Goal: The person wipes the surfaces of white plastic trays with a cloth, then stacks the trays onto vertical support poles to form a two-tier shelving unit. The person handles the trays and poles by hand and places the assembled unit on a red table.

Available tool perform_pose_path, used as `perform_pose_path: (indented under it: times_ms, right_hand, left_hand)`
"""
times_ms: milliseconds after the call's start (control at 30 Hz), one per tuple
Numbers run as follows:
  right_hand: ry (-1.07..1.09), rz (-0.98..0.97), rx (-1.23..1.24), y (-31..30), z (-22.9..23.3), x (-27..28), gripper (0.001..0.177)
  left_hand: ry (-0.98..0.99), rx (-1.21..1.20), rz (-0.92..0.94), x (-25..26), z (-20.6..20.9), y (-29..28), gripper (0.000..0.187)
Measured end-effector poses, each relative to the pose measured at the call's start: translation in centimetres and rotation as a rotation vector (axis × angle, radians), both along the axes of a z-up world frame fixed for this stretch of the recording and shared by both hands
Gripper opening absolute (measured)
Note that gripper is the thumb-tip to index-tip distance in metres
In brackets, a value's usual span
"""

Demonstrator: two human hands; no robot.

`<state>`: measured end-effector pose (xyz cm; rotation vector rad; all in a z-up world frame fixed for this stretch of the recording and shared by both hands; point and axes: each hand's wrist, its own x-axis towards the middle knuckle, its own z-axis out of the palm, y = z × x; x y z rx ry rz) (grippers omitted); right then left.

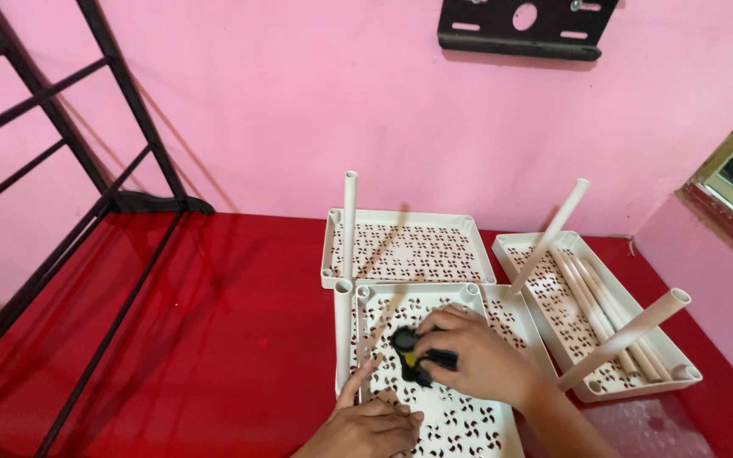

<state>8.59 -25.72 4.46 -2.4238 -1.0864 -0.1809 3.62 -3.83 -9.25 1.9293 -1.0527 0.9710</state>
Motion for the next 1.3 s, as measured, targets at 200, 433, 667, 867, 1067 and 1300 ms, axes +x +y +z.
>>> perform_pose_path:
  times_ms: [200, 433, 667, 867, 1067, 1300]
  right_hand:
    - [-0.080, -0.055, 0.004, 0.5, 0.3, 0.0, 0.016]
    - [0.023, 0.015, 0.030, 1.1, 0.1, -0.6, 0.021]
    - [-0.034, -0.029, -0.037, 0.6, -0.2, -0.5, 0.016]
    - [-0.075, -0.193, 0.001, 0.7, -0.2, 0.5, 0.017]
    - [-0.011, -0.085, -0.005, 0.4, 0.0, 0.6, 0.018]
    - [-0.116, -0.184, 0.032, 1.2, -0.4, 0.3, 0.028]
  left_hand:
    - [-0.029, 0.279, -0.141, 0.0, 0.8, 2.3, 0.009]
    - [0.115, 0.529, -0.084, -1.3, 3.9, 0.6, 0.017]
    - [0.077, 0.626, -0.105, -0.8, 5.0, -1.9, 0.025]
    - [0.039, 0.579, -0.138, 0.5, 2.5, -2.4, 0.022]
    - [0.134, 0.604, -0.192, 0.0, 1.1, -2.2, 0.020]
    - [0.086, 0.598, -0.123, -1.0, 1.4, -2.2, 0.022]
